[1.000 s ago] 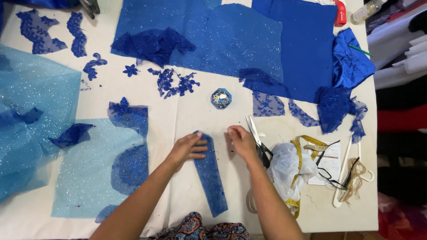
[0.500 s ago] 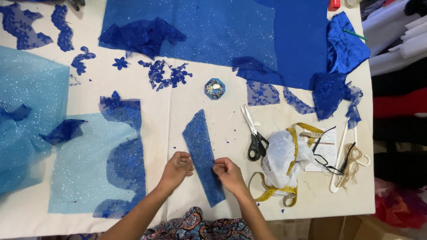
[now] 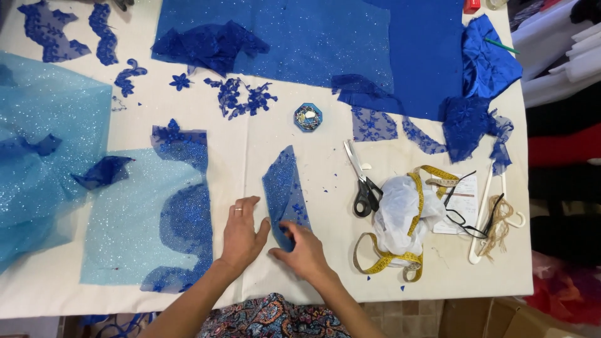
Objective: The person measures a piece of blue glittery fabric with a ruler and then cuts it into strips using scissors. They trim the edges of the cut fabric and arrange the pieces on the table.
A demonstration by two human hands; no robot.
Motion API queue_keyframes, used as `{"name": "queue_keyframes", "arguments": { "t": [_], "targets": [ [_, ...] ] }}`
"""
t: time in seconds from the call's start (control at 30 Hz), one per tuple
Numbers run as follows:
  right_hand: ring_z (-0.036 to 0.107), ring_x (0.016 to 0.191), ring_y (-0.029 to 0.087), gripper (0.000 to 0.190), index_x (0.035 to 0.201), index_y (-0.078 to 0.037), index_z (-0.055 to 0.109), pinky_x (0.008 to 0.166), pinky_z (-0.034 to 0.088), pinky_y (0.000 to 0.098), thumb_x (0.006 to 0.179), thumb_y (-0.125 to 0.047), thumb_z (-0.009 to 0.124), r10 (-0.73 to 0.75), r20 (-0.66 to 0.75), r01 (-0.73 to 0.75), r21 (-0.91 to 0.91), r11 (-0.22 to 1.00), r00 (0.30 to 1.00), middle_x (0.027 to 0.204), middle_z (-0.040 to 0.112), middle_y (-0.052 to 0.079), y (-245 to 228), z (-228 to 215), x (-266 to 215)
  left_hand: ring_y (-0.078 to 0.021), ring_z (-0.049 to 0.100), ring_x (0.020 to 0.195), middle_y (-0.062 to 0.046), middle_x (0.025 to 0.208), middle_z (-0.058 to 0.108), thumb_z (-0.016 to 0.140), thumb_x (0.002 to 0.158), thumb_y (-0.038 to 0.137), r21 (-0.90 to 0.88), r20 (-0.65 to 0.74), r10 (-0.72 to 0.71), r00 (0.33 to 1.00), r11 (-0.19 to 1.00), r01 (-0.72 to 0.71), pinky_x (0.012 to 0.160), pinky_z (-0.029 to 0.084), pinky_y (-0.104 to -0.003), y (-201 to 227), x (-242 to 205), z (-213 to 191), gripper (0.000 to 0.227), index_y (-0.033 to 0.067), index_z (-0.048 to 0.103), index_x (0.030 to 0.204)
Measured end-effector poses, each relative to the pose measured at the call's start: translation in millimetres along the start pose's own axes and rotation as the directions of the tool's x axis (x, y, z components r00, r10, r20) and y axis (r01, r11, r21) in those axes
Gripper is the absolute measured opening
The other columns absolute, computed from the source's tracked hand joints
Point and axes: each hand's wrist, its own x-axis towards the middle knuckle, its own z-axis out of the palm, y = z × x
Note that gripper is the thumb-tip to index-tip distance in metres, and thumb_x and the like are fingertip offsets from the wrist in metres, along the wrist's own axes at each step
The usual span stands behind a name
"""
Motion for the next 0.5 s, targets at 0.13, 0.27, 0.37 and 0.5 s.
{"name": "queue_keyframes", "arguments": {
  "t": [0.13,0.27,0.37,0.5],
  "targets": [
    [0.063,0.100,0.034,0.053,0.121,-0.013,0.056,0.076,0.051,0.0485,0.082,-0.045,0.074,-0.217,0.040,0.219,-0.292,0.931,0.975,0.107,0.070,0.009,25,34,12,-0.0292,0.051,0.113,-0.002,0.133,0.064,0.042,0.094,0.026,0.326,0.223,0.486,0.845,0.780,-0.534,0.091,0.039,-0.043,-20,19,20,0.043,0.0208,0.061,0.132],
    [0.063,0.096,0.033,0.049,0.105,-0.013,0.067,0.072,0.052,0.0486,0.083,-0.056,0.073,-0.147,0.082,0.168,-0.423,0.891,0.986,0.104,0.068,0.013,38,51,19,-0.0259,0.044,0.083,0.000,0.106,0.070,0.045,0.091,0.018,0.339,0.264,0.705,0.658,0.571,-0.748,0.077,0.035,-0.042,-39,35,43,0.036,0.0171,0.070,0.117],
    [0.060,0.085,0.028,0.043,0.092,-0.016,0.058,0.062,0.046,0.0460,0.082,-0.054,0.076,-0.276,0.070,0.280,-0.415,0.866,0.959,0.084,0.065,0.003,44,55,14,-0.0241,0.049,0.094,0.002,0.098,0.072,0.056,0.090,0.043,0.483,0.397,0.576,0.714,0.531,-0.696,0.085,0.035,-0.039,-49,39,51,0.032,0.0189,0.071,0.104],
    [0.059,0.081,0.023,0.047,0.113,-0.020,0.059,0.060,0.045,0.0417,0.081,-0.050,0.076,-0.328,0.103,0.342,-0.380,0.860,0.939,0.083,0.065,-0.003,39,53,6,-0.0247,0.050,0.109,0.000,0.110,0.065,0.053,0.092,0.031,0.775,0.374,0.476,0.796,0.312,-0.550,0.094,0.034,-0.041,-58,29,48,0.032,0.0173,0.066,0.118]
  ]
}}
